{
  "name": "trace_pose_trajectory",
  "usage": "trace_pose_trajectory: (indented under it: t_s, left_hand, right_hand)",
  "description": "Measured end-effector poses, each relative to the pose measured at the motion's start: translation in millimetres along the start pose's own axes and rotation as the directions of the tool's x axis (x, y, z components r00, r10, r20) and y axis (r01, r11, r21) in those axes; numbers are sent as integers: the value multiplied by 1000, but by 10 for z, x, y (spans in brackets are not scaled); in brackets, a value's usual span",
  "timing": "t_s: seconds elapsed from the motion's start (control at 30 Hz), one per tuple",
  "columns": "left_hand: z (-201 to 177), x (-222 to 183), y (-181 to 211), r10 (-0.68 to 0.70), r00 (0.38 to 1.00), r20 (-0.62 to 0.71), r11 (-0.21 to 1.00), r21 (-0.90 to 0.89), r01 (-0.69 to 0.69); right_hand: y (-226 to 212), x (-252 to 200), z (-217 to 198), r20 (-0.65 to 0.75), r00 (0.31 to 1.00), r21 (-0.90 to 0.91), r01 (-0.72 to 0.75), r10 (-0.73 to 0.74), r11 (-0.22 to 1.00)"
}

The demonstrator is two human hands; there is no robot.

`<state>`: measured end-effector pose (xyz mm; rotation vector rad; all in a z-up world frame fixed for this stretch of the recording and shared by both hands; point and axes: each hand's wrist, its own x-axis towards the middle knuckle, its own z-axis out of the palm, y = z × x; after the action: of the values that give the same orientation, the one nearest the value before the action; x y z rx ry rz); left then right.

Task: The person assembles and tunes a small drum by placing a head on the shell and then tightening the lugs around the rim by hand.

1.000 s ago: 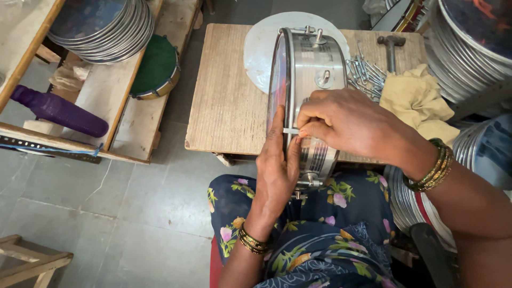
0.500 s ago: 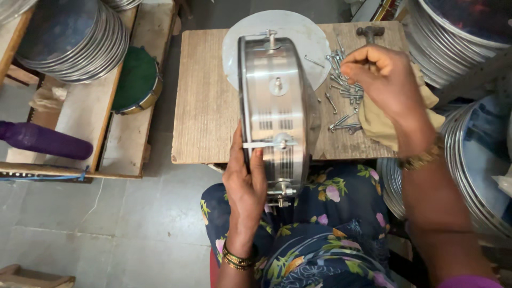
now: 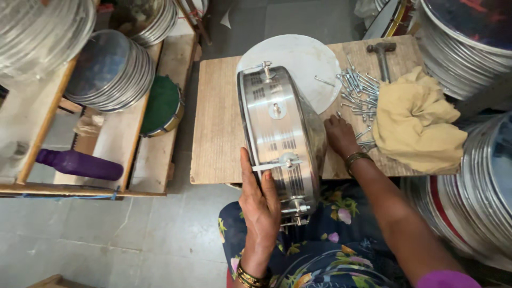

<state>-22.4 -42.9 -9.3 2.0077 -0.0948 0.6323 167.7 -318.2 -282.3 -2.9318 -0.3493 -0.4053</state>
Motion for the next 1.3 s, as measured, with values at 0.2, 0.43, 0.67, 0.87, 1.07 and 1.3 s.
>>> trace_pose_trajectory:
  t_s: [0.2,0.43,0.67,0.87,1.07,1.3]
  left_hand:
    - [-11,23,103,-566,795,217,823,200,532]
    - [64,-51,-2,11,999,37,998,-69,-8]
    - [85,-75,-24,56,998,23,996,-69,-54]
    - [133,-68,-47,103,995,-14,991,-79,-104]
    - [112,-67,-11,77,997,1,992,-102,-76]
    - [85,-70,-37,51,999,1,993,-103,-51]
  right_hand:
    - [37,-32,54,107,987,-96,-106,116,990]
    - [23,-2,-18,-9,998,264,-56,61,963]
    - [9,-73,-24,83,981,160,-186,175,969]
    - [144,-170,15,56,995,-67,-73,77,995]
    - [173,-277,-89,2,981,61,-192,192,980]
    - [190,-143,-436,340,743,908,-418,577,3]
